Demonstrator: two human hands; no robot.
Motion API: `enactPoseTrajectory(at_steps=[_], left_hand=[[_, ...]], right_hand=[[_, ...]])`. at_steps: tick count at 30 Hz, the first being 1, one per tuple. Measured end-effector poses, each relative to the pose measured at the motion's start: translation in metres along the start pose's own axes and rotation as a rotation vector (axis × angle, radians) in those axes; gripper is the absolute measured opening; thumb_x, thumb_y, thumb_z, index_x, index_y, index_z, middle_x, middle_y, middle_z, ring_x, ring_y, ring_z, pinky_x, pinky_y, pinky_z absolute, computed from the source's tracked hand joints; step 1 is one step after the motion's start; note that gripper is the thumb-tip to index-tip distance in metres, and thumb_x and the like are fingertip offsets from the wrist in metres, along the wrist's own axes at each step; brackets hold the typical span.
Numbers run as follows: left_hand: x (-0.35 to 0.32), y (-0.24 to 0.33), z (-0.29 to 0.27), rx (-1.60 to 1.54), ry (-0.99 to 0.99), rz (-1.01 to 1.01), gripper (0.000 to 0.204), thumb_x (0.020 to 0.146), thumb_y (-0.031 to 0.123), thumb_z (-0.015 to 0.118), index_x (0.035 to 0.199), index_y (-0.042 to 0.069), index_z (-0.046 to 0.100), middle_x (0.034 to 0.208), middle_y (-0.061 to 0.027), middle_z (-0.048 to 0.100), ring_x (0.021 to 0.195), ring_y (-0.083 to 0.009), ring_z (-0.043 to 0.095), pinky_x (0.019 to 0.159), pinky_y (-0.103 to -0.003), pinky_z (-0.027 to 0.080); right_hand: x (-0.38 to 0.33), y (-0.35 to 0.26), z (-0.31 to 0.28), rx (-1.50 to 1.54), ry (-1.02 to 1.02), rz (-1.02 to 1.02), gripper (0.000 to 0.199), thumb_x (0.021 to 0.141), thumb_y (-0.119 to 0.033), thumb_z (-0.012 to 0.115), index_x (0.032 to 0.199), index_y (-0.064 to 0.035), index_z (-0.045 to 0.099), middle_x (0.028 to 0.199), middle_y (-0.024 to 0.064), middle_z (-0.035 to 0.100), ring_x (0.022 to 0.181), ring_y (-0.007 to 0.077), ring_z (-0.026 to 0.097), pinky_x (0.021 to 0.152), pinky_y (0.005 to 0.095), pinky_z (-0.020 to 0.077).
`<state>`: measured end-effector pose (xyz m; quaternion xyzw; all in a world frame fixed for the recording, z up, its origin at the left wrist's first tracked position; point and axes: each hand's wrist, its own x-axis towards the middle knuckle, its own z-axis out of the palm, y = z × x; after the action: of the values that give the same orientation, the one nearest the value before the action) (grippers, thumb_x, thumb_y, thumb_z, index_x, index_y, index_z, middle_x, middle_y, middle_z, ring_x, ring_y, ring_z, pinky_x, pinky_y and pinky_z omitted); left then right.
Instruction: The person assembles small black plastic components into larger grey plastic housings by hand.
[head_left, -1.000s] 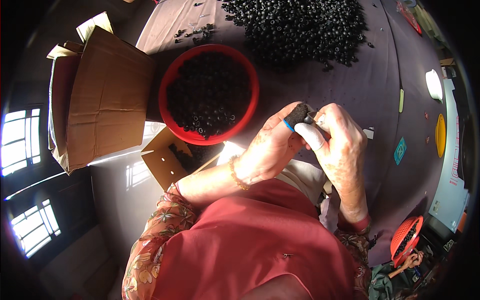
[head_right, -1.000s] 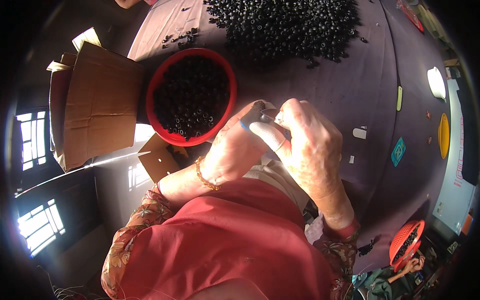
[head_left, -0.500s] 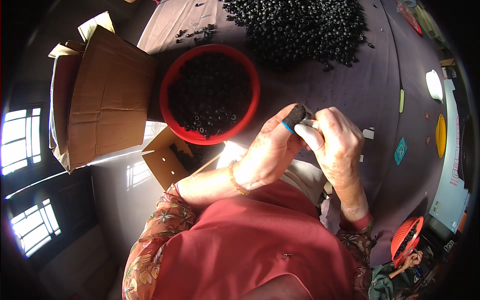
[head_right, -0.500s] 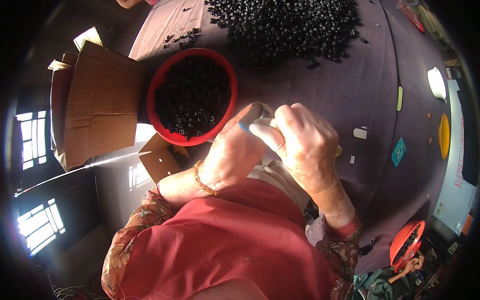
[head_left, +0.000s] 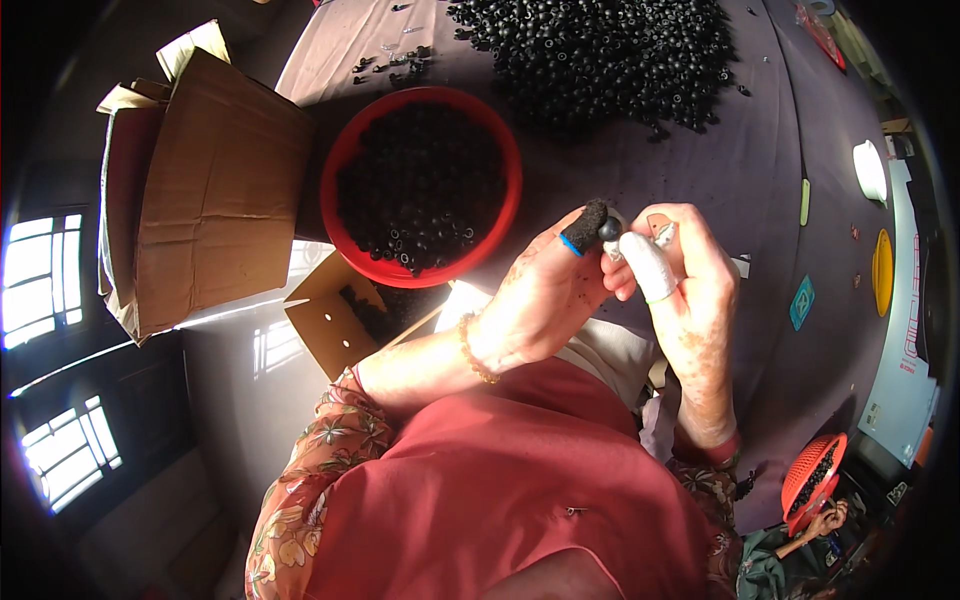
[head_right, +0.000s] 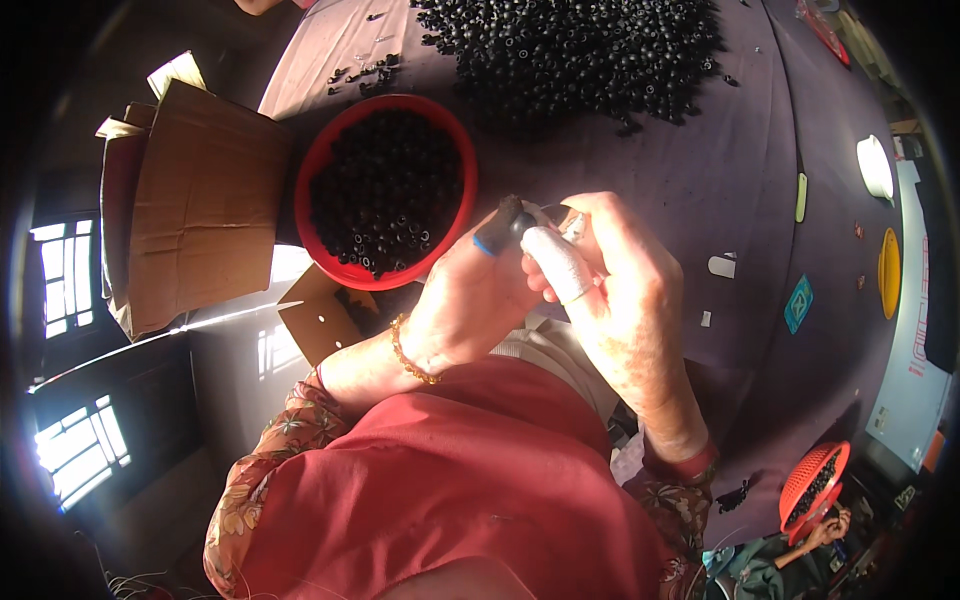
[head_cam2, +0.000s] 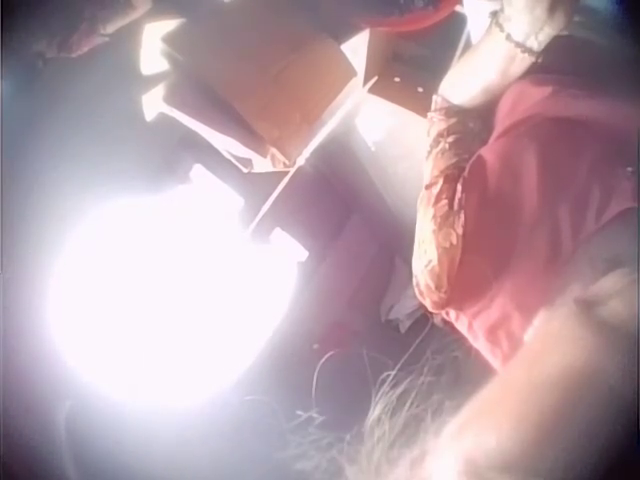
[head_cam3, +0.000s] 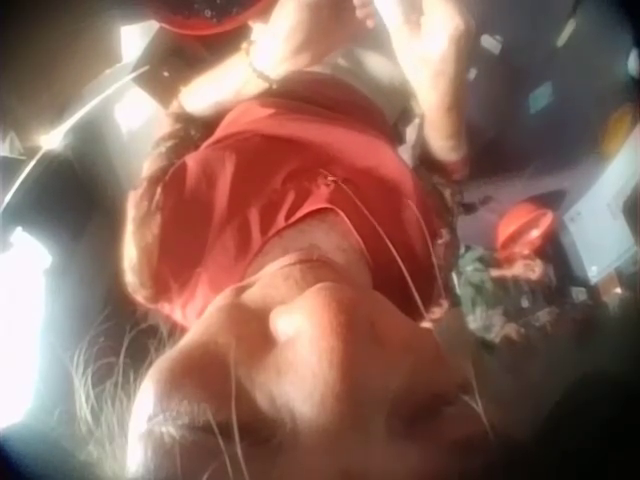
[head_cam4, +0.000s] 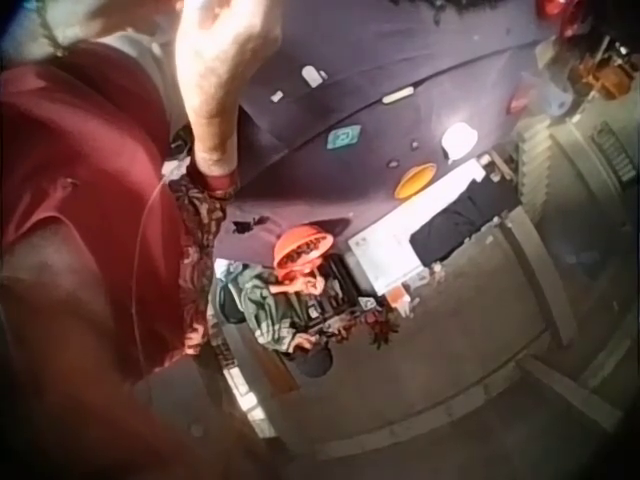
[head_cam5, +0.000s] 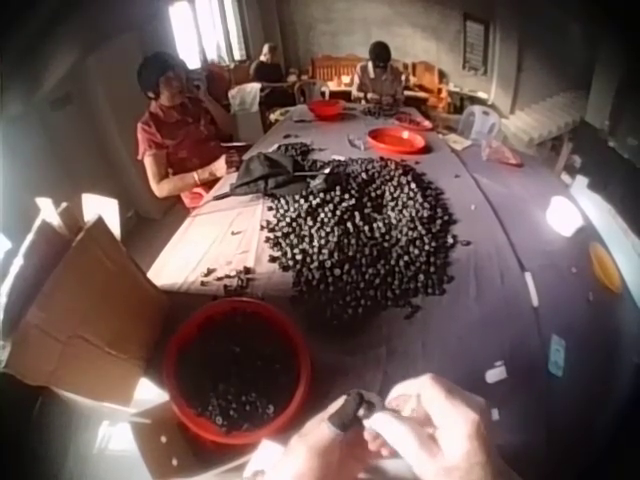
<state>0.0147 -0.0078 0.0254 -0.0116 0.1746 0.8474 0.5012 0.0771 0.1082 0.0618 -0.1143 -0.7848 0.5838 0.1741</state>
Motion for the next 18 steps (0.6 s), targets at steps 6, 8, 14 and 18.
enactPoseTrajectory(at_steps=[6, 8, 14, 18], left_hand=[[0.0, -0.003, -0.001, 0.212, 0.063, 0.153, 0.023, 0.097, 0.024, 0.044, 0.082, 0.007, 0.047, 0.077, -0.0009, 0.046, 0.075, -0.0128, 0.045, 0.073, -0.027, 0.04], [-0.002, -0.003, 0.0, 0.222, 0.061, 0.155, 0.024, 0.097, 0.025, 0.043, 0.082, 0.007, 0.047, 0.077, -0.0008, 0.046, 0.075, -0.0125, 0.044, 0.073, -0.027, 0.04], [0.002, 0.0, -0.007, 0.158, -0.024, 0.083, 0.024, 0.096, 0.026, 0.044, 0.082, 0.007, 0.047, 0.076, -0.0005, 0.045, 0.073, -0.0117, 0.044, 0.072, -0.028, 0.041], [0.002, 0.002, -0.01, 0.063, -0.078, 0.026, 0.024, 0.096, 0.026, 0.045, 0.081, 0.007, 0.047, 0.076, -0.0006, 0.045, 0.071, -0.0118, 0.044, 0.071, -0.028, 0.041]], right_hand=[[0.004, 0.006, 0.003, -0.009, -0.027, 0.016, 0.013, 0.085, -0.006, 0.064, 0.09, -0.0008, 0.053, 0.062, 0.0041, 0.06, 0.056, 0.0083, 0.059, 0.05, 0.0221, 0.0454], [0.004, 0.005, 0.002, 0.01, -0.039, 0.029, 0.013, 0.085, -0.006, 0.064, 0.09, -0.0008, 0.053, 0.062, 0.0036, 0.059, 0.056, 0.0076, 0.058, 0.05, 0.0219, 0.0446], [0.008, -0.003, 0.001, 0.213, -0.086, 0.225, 0.008, 0.091, -0.007, 0.054, 0.088, -0.0006, 0.05, 0.073, 0.004, 0.055, 0.062, 0.0086, 0.057, 0.053, 0.0216, 0.0478], [0.01, -0.002, 0.001, 0.273, -0.058, 0.284, 0.006, 0.091, -0.006, 0.053, 0.088, -0.0014, 0.05, 0.073, 0.0022, 0.054, 0.062, 0.0073, 0.055, 0.052, 0.021, 0.046]])
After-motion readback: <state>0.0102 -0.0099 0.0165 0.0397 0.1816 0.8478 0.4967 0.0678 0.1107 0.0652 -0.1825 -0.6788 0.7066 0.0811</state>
